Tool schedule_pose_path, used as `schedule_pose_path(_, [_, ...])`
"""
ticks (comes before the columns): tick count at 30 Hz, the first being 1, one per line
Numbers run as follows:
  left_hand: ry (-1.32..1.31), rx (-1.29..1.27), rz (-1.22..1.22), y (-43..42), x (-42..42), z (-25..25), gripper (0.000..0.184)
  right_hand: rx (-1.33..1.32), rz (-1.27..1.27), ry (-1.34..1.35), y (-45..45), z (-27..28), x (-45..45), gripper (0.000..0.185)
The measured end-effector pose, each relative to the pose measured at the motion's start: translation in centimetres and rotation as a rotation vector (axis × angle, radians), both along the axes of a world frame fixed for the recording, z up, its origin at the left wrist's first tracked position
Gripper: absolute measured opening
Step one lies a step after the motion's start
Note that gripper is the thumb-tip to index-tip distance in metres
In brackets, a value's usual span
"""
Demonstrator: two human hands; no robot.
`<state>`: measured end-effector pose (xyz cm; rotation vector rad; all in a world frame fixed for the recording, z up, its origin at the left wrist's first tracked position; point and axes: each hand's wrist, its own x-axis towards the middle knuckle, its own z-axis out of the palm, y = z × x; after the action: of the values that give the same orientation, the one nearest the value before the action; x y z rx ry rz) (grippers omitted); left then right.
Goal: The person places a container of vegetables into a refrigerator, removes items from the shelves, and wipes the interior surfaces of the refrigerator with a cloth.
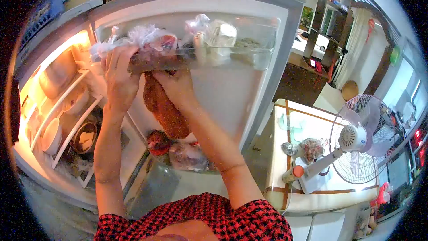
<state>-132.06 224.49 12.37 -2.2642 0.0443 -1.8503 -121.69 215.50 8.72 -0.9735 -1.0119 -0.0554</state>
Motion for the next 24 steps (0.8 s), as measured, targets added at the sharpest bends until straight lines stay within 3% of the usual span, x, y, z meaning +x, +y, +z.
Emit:
schedule_pose_path(2, [0.013,-0.014,-0.023,-0.2,-0.3,0.4,0.041,0.117,0.055,0.030,-1.0,0.6,-0.3,0.033])
schedule_pose_path(5, [0.019,-0.010,-0.041,-0.3,-0.7,1.5,0.043,-0.008,-0.012,0.048,-1.4,1.8,-0.8,0.034])
schedule_pose_path(12, [0.039,-0.017,-0.039,0.1,-0.9,0.7,0.043,0.054,0.015,0.065,-1.5,0.1,-0.4,0.027])
schedule_pose_path(18, [0.037,-0.018,-0.085,0.6,-0.7,0.5,0.043,0.108,0.088,0.285,-4.3,1.2,-0.6,0.021])
schedule_pose_path(20, [0.054,-0.029,-0.106,0.9,-0.6,0.4,0.042,0.129,-0.079,0.049,-4.3,1.4,-0.5,0.026])
schedule_pose_path(21, [0.053,-0.044,-0.112,0.9,-0.5,0.4,0.042,0.097,-0.004,0.009,-4.0,0.5,0.9,0.026])
schedule_pose_path(24, [0.034,-0.018,-0.081,0.4,-0.5,0.3,0.040,0.003,-0.012,0.118,-6.5,0.4,1.0,0.030])
